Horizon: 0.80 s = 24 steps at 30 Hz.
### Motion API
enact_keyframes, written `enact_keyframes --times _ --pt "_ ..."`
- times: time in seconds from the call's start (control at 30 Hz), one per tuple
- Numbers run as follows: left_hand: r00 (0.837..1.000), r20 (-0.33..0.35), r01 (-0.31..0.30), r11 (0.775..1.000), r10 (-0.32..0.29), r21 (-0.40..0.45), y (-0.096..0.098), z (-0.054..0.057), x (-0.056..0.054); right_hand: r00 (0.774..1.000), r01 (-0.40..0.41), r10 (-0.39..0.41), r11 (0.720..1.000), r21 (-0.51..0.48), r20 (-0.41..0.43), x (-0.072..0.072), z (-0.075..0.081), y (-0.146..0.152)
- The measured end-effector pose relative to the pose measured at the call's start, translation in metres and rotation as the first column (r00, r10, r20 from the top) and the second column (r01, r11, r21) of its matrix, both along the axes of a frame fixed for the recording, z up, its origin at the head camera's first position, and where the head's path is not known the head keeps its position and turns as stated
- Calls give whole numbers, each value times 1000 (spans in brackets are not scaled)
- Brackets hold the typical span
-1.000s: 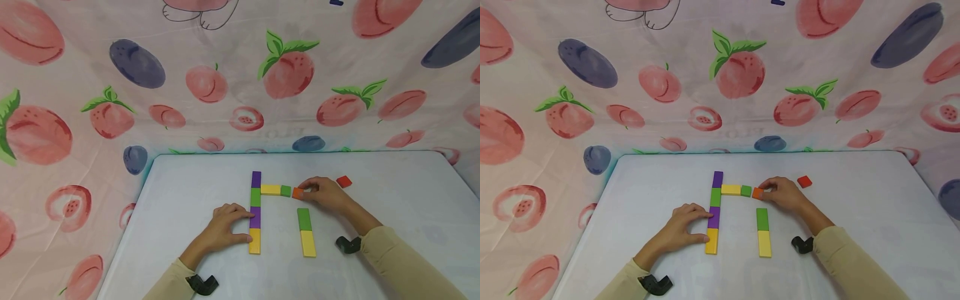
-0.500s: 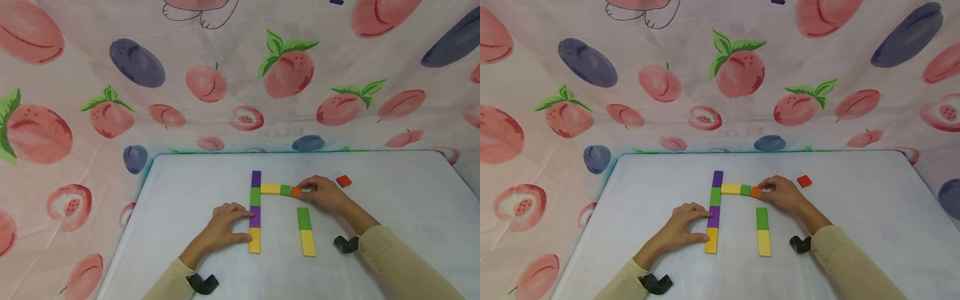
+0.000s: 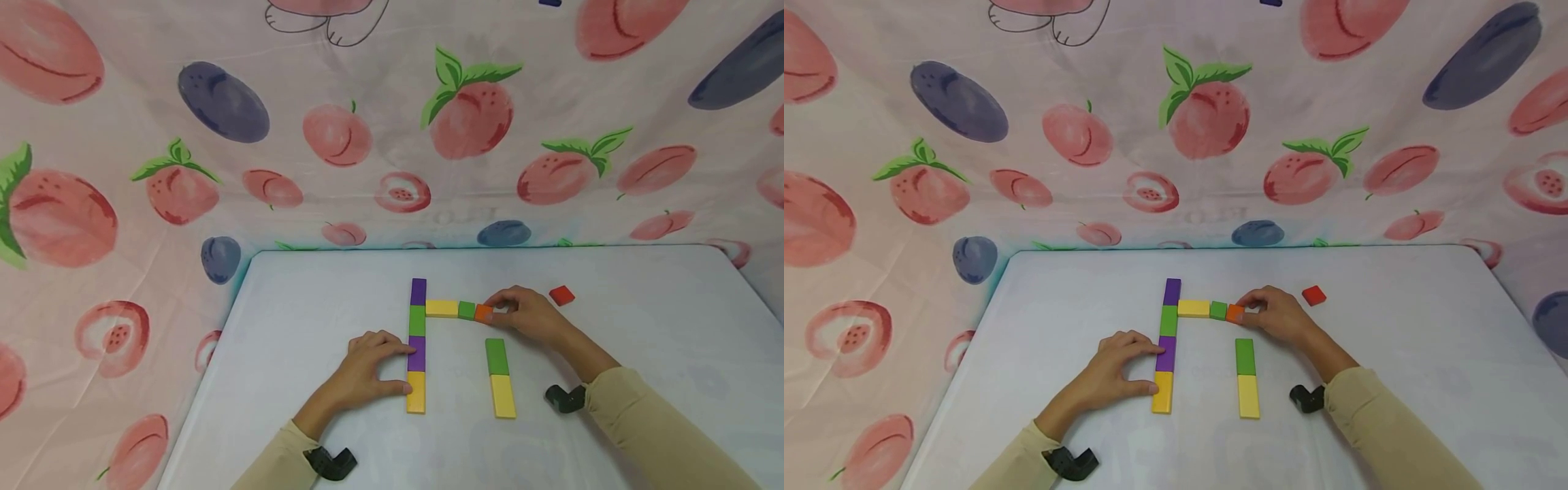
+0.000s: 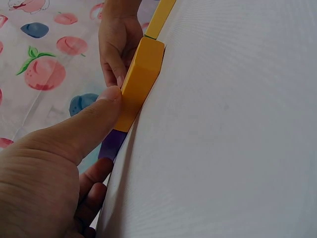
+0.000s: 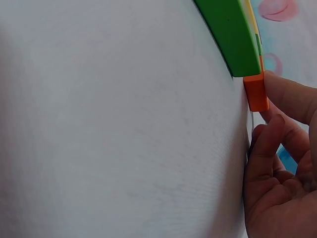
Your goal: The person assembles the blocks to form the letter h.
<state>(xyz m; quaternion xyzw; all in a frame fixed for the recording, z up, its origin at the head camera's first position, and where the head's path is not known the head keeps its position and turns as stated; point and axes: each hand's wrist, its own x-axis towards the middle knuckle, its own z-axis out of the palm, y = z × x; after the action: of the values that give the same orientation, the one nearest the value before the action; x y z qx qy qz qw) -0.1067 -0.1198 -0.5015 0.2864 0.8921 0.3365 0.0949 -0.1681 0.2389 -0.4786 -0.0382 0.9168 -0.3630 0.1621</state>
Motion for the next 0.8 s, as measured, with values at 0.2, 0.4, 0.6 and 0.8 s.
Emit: enact_keyframes --times 0.2,0.4,0.6,0.8 --pt "1000 -2 0 1000 0 5 0 -1 0 1000 4 -4 1000 -1 2 0 0 0" --pt "1000 5 -1 1000 1 7 0 0 0 1000 1 -1 1000 0 -6 1 1 0" --pt "1000 2 -3 1000 3 -2 0 1 0 1000 5 -5 1000 -1 5 1 3 -1" --pt "1000 -5 -3 1000 3 4 0 0 0 1000 6 -6 1000 3 8 2 3 -2"
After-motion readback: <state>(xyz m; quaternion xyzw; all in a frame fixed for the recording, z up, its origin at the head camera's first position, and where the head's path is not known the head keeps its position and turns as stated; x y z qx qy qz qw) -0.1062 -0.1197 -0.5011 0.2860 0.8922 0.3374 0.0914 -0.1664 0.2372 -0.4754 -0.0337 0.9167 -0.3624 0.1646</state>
